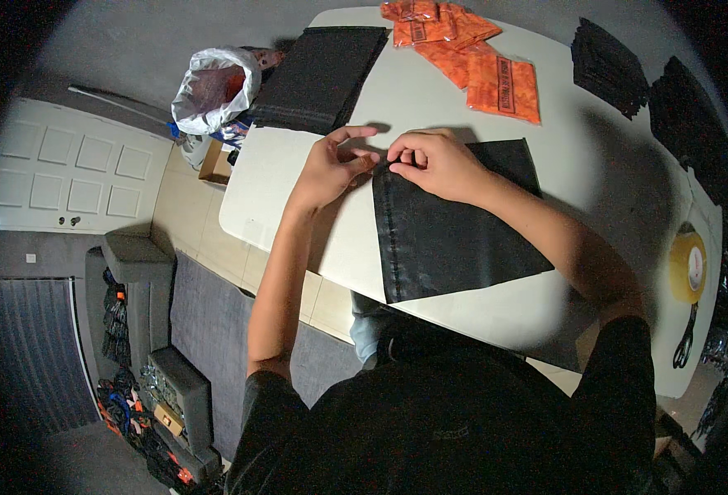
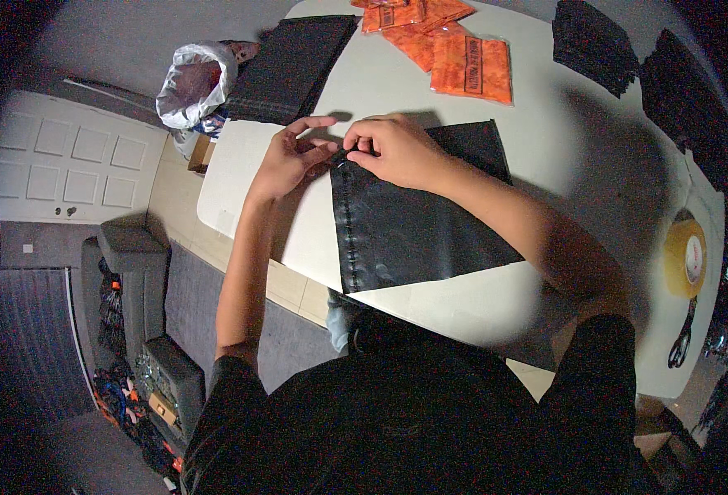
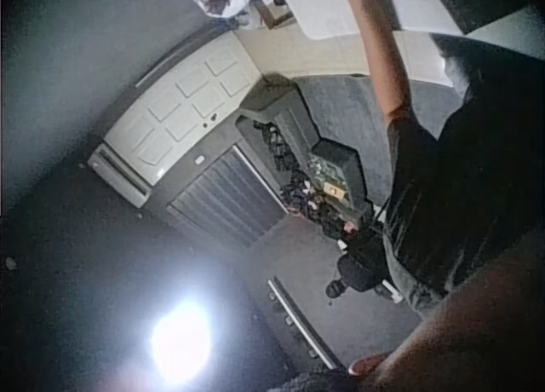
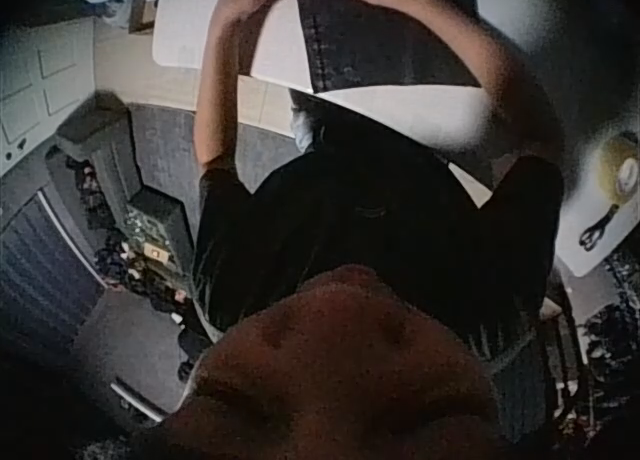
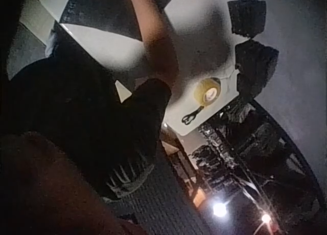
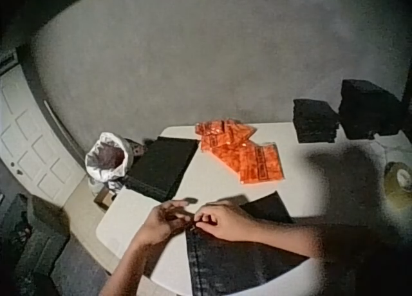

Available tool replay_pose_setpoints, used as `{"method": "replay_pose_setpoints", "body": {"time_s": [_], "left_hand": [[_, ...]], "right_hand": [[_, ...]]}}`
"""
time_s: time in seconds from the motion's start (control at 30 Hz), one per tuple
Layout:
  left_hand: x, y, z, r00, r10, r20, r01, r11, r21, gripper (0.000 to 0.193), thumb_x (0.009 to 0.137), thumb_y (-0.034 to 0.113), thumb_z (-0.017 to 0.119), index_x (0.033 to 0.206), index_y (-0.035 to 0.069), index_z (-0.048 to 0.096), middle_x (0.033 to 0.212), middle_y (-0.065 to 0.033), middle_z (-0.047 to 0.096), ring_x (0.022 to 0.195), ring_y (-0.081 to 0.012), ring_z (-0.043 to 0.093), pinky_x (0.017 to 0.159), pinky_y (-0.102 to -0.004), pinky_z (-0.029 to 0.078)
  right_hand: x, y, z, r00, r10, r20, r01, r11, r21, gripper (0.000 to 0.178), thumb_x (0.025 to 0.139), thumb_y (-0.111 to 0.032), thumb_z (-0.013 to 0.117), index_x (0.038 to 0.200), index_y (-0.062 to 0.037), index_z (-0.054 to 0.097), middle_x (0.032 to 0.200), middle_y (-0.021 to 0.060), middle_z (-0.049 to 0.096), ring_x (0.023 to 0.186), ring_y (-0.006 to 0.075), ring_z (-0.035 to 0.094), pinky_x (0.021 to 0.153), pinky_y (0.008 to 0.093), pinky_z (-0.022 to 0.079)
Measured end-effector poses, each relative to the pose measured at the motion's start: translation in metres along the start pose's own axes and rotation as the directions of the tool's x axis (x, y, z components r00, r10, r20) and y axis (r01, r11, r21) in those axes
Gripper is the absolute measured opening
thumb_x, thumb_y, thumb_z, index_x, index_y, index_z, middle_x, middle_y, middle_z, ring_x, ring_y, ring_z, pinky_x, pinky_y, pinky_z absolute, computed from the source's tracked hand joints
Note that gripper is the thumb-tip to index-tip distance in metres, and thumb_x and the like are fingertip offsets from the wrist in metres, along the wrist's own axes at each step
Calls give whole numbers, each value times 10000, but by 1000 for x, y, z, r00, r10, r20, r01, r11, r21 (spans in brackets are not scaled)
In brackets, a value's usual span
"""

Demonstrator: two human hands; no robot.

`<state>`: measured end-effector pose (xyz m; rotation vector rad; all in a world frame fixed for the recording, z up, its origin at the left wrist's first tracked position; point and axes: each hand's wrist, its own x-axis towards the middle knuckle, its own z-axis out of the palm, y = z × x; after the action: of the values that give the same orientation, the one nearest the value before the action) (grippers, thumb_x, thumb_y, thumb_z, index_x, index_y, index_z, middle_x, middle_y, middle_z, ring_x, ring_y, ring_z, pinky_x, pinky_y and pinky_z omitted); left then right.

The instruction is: Folding black poly mailers and applying orange adhesive labels.

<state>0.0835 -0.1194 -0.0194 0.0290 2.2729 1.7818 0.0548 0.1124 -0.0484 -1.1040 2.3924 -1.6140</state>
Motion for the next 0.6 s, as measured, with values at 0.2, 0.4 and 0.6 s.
{"method": "replay_pose_setpoints", "body": {"time_s": [0.2,0.4,0.6], "left_hand": [[5,-1,-1,997,-5,81,16,990,-138,399,970,10,709,1354,14,601,966,-67,746,760,-64,630,608,-217,486],[6,15,3,995,5,98,-19,989,147,348,980,38,710,1319,27,635,953,-36,747,772,-47,618,629,-221,487],[31,-7,-6,957,290,21,-284,920,270,347,944,-45,714,1283,-23,642,1046,-70,752,943,-95,691,790,-254,560]], "right_hand": [[1,-1,0,1000,-2,4,3,999,-55,143,857,-101,795,943,-35,702,795,91,689,699,204,661,656,358,532],[1,-3,-1,999,-35,5,35,998,-43,132,856,-105,784,900,-23,690,856,104,713,738,224,689,671,368,542],[-10,-25,-6,983,-179,48,185,966,-180,91,872,-81,759,907,-20,702,849,81,655,688,217,632,631,360,509]]}}
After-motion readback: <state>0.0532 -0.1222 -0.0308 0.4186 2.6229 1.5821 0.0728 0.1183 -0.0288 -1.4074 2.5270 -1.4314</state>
